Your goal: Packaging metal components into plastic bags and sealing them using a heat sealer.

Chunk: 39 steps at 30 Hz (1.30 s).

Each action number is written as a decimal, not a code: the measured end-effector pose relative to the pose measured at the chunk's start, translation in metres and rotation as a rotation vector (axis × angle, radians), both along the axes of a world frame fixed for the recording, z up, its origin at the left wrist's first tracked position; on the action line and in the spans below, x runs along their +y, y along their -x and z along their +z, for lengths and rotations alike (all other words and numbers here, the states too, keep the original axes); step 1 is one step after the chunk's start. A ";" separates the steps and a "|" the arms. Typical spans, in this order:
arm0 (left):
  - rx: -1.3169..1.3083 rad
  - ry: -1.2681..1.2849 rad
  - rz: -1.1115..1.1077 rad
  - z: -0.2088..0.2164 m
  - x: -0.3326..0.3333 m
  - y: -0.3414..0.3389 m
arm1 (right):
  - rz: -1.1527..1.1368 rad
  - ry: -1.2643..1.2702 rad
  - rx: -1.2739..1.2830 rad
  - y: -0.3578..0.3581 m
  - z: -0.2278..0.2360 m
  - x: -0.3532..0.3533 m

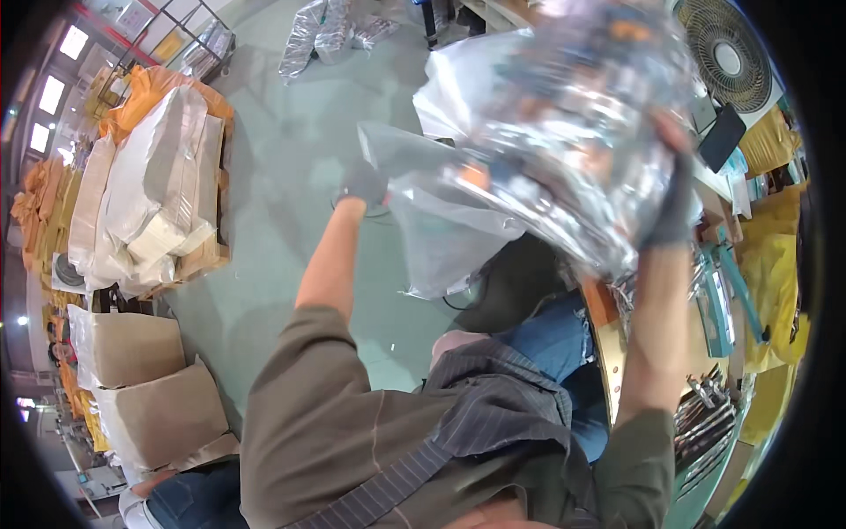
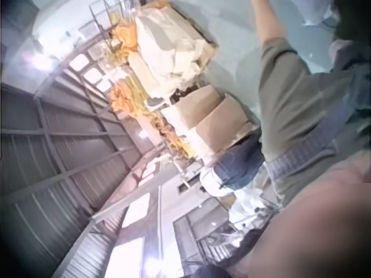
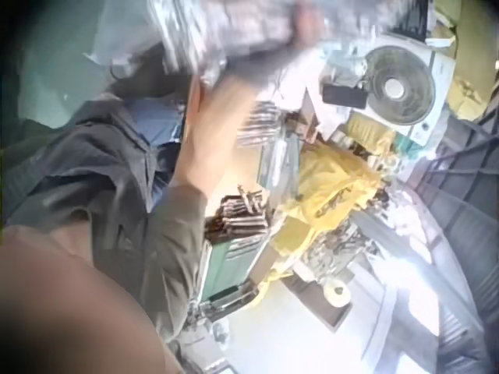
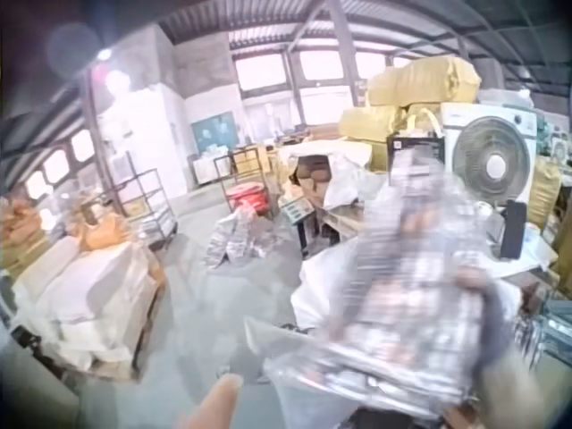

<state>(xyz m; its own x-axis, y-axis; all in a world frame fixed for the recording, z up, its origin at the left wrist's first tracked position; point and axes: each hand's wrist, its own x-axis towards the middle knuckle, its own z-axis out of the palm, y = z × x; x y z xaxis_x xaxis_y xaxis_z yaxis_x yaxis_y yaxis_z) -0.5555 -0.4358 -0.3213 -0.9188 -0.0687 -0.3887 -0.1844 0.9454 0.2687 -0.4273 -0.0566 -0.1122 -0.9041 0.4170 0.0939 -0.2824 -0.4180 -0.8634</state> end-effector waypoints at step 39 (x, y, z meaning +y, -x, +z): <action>0.425 -0.861 0.355 0.026 0.052 -0.218 | -0.187 0.062 -0.387 -0.184 -0.150 0.187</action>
